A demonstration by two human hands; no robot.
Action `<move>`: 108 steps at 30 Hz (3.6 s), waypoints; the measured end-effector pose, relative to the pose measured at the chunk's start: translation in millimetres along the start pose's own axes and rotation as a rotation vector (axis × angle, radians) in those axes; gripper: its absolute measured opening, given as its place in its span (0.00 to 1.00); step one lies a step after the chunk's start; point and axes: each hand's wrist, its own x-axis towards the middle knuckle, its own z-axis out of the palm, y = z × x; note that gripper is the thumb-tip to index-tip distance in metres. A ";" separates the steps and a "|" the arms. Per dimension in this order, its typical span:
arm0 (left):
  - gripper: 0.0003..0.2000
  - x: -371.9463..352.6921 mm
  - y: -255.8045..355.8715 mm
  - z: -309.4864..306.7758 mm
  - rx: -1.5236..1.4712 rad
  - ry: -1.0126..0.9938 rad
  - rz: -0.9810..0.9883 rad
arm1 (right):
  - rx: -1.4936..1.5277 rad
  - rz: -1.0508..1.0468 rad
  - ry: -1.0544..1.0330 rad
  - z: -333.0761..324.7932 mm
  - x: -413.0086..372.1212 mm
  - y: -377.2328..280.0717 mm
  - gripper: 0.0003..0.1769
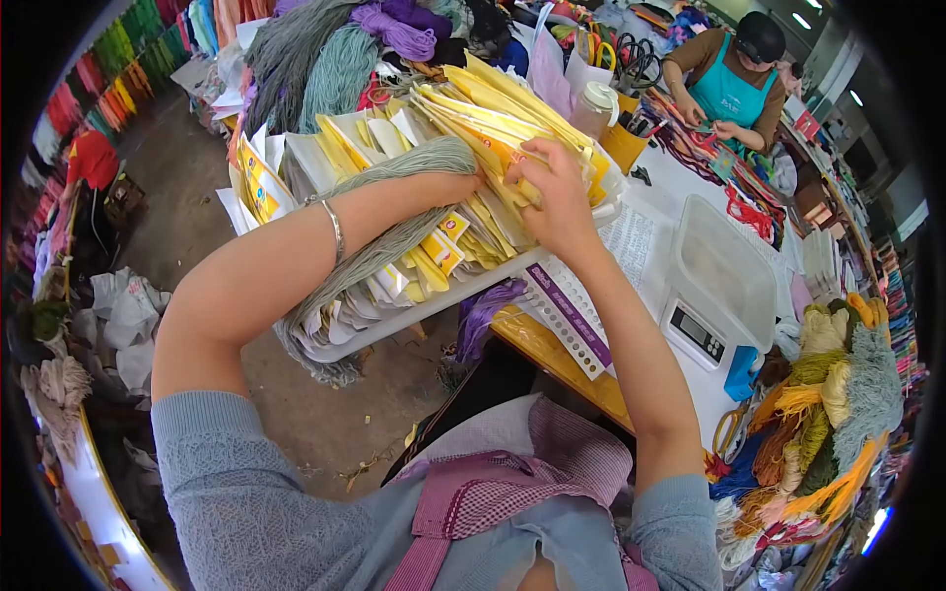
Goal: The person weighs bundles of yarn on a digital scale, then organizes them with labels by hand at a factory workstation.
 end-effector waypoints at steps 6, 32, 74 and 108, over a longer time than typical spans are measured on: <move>0.11 -9.1 7.4 -11.1 0.072 0.006 0.100 | -0.121 0.070 -0.015 7.4 5.3 -15.6 0.17; 0.18 8.5 -4.7 -1.2 -0.510 -0.091 -0.187 | -0.113 -0.089 0.049 4.5 -3.9 -24.5 0.20; 0.07 0.6 -9.4 5.1 -0.363 0.039 -0.055 | 0.023 0.184 0.146 35.6 9.3 4.4 0.13; 0.05 -183.6 110.6 -123.1 -1.095 0.285 0.059 | 0.487 0.021 0.128 -9.2 2.6 -66.2 0.12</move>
